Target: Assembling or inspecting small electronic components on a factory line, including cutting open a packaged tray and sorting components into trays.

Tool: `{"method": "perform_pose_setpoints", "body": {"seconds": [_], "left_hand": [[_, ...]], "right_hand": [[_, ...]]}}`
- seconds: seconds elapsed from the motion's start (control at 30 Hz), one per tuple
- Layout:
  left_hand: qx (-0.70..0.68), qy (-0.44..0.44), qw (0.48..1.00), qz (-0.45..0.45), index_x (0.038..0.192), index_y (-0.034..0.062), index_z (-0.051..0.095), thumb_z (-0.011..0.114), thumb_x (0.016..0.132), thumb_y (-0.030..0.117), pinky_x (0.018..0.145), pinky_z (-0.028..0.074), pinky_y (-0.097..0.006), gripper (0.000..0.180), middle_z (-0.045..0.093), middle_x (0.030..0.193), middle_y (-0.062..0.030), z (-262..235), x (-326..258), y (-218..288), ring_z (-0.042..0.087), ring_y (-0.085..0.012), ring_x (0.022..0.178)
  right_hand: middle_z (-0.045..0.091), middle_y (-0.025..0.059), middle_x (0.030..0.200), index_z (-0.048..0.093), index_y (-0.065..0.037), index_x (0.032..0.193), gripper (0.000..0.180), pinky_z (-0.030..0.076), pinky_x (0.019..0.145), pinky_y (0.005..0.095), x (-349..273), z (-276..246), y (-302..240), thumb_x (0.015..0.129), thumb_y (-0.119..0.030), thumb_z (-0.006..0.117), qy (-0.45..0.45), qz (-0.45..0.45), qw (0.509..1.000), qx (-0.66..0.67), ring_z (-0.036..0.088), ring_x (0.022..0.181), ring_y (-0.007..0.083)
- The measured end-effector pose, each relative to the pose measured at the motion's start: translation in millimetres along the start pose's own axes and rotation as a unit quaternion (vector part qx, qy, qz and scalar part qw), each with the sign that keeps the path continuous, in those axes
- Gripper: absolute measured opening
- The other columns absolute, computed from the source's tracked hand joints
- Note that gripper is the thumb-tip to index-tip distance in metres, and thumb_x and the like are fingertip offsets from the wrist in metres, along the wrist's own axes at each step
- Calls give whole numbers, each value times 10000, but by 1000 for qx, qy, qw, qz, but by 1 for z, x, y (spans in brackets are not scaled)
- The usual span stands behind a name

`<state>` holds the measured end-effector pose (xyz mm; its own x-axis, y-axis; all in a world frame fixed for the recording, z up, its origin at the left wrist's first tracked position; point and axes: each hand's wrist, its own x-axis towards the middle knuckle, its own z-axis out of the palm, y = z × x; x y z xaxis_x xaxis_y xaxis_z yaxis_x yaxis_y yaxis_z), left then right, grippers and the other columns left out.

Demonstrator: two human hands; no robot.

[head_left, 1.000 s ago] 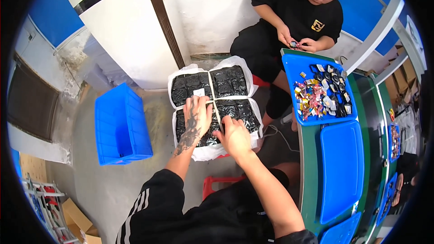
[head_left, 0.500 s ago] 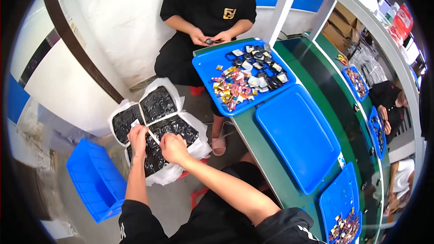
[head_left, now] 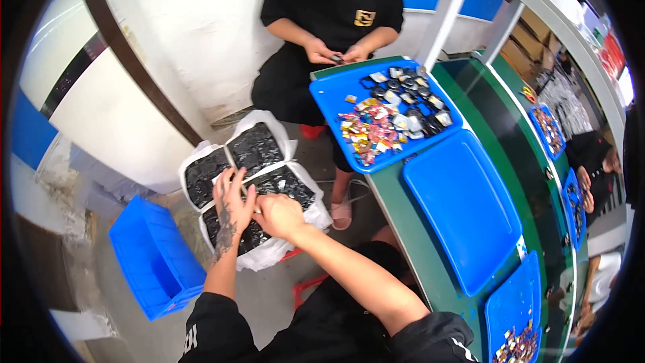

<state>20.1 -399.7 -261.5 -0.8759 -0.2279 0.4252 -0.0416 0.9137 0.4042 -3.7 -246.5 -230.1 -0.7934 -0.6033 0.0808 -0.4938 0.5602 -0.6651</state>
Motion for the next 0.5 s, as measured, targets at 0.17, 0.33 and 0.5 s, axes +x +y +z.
{"method": "perform_pose_setpoints", "body": {"seconds": [0.17, 0.33, 0.5], "left_hand": [[-44, 3, 999, -11, 938, 152, 656, 713, 748, 159, 1072, 304, -501, 198, 517, 1253, -121, -10, 7, -10, 407, -365, 1305], [-102, 38, 993, 50, 917, 140, 670, 750, 591, 136, 999, 385, -467, 336, 582, 1187, -111, 23, 18, 17, 520, -350, 1180], [-54, 65, 995, 44, 923, 80, 601, 620, 660, 52, 988, 363, -474, 265, 551, 1112, -159, -4, -7, -29, 496, -346, 1129]], "right_hand": [[669, 148, 840, 677, -61, 831, 115, 529, 736, 438, 5, -8, 4, 805, -173, 682, 27, 16, 983, 180, 660, 815, 353], [622, 163, 1162, 628, -18, 1067, 303, 492, 872, 456, 24, -44, 53, 789, -137, 638, 208, -124, 962, -128, 594, 1068, 346], [537, 141, 1146, 548, -45, 1079, 311, 365, 1031, 520, 28, 31, 33, 845, -236, 623, 161, -130, 976, -73, 498, 1171, 322]]}}
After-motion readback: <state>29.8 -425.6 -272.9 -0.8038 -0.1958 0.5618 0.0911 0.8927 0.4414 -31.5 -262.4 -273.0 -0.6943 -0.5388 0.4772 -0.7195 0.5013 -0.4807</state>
